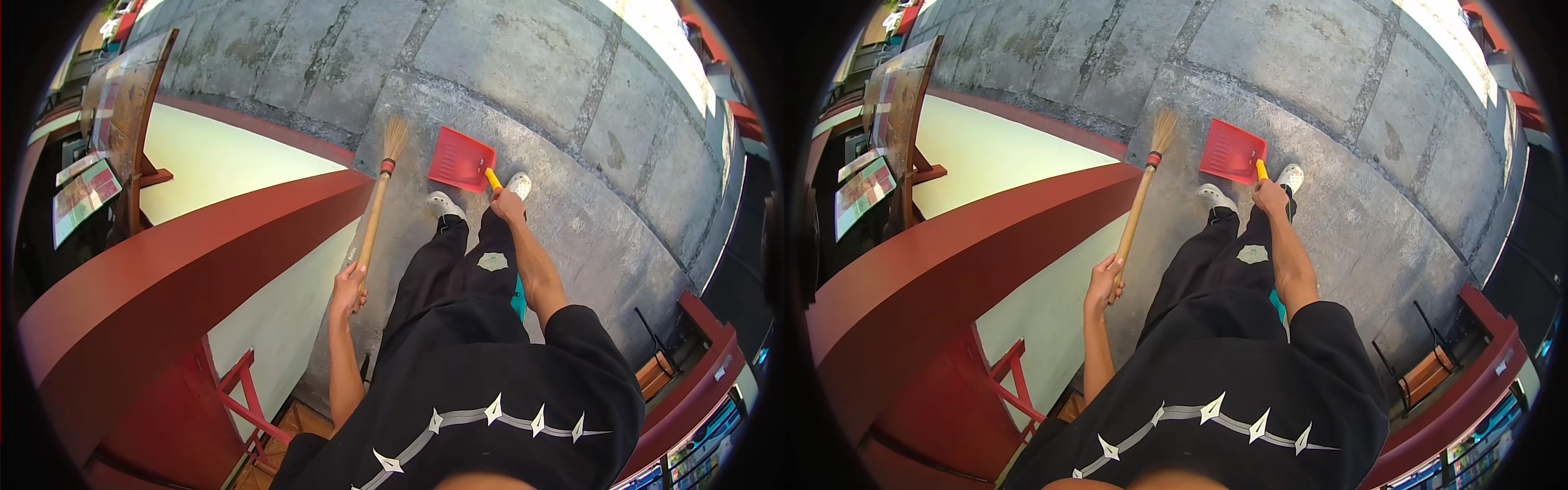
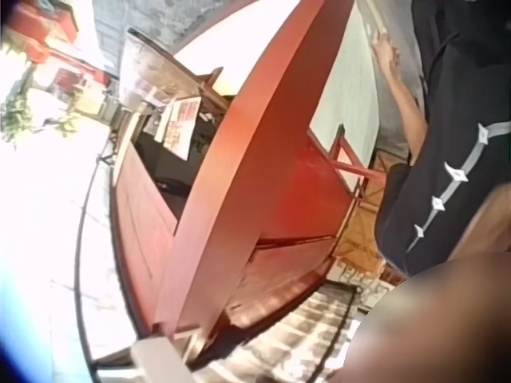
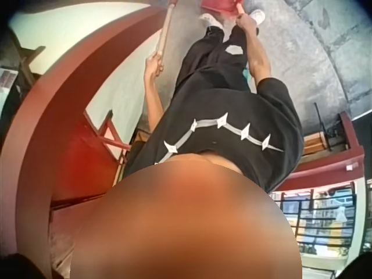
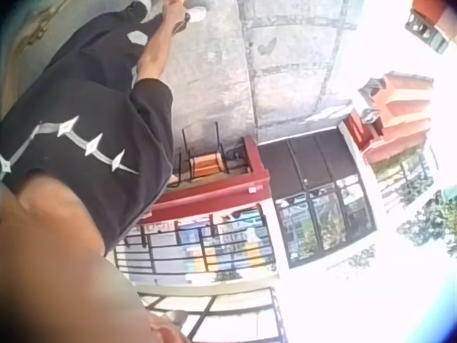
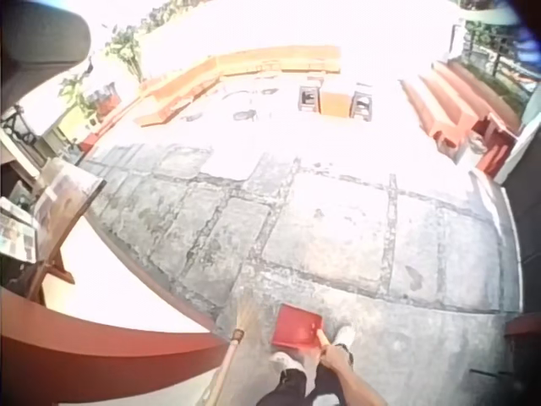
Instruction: The recorder wipes down cafe tables and chairs with a cloth and then sweeps the patio floor with a broom and dustpan.
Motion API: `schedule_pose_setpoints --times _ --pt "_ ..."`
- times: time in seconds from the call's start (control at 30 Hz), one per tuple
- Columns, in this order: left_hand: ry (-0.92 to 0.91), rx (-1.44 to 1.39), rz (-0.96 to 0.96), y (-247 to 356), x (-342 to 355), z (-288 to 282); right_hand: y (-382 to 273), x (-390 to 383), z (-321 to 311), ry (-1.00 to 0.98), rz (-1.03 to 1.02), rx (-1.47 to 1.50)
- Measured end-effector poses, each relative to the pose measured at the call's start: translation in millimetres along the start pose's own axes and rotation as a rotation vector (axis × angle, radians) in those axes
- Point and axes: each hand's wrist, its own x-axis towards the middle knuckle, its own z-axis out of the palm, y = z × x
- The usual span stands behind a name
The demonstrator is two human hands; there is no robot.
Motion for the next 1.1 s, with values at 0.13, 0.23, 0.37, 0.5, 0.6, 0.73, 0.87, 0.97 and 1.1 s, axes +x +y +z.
schedule_pose_setpoints --times 0.13,0.23,0.37,0.5,0.6,0.73,0.87,0.97,1.1 --pt "0.198 0.24 0.15 33.6 53.0 44.2 -1.7 2.7 2.2 0.01 0.004 0.009" --pt "0.282 0.383 0.187 45.3 71.7 73.8 -18.0 1.3 4.8 -0.015 0.016 -0.009" --pt "0.223 0.397 0.11 -0.3 36.7 114.6 -17.8 -0.4 10.5 -0.022 0.004 0.018" --pt "0.007 0.236 -0.035 -53.2 -29.5 152.8 12.3 10.9 15.3 -0.039 0.052 0.063" --pt "-0.179 -0.089 -0.174 -97.9 -49.1 165.9 29.5 29.5 15.9 -0.081 -0.042 0.117" --pt "-0.211 -0.434 -0.163 -109.4 -90.6 153.8 23.7 40.3 -3.7 -0.264 -0.054 0.356" --pt "-0.077 -0.39 -0.065 -84.8 -87.8 146.2 30.0 36.0 -21.4 -0.298 -0.054 0.309" --pt "0.03 -0.339 0.009 -59.5 -46.5 144.4 37.8 31.6 -21.7 -0.259 -0.047 0.336" --pt "0.271 -0.174 -0.012 -31.7 17.5 138.1 27.1 21.7 -8.8 -0.292 -0.092 0.395"
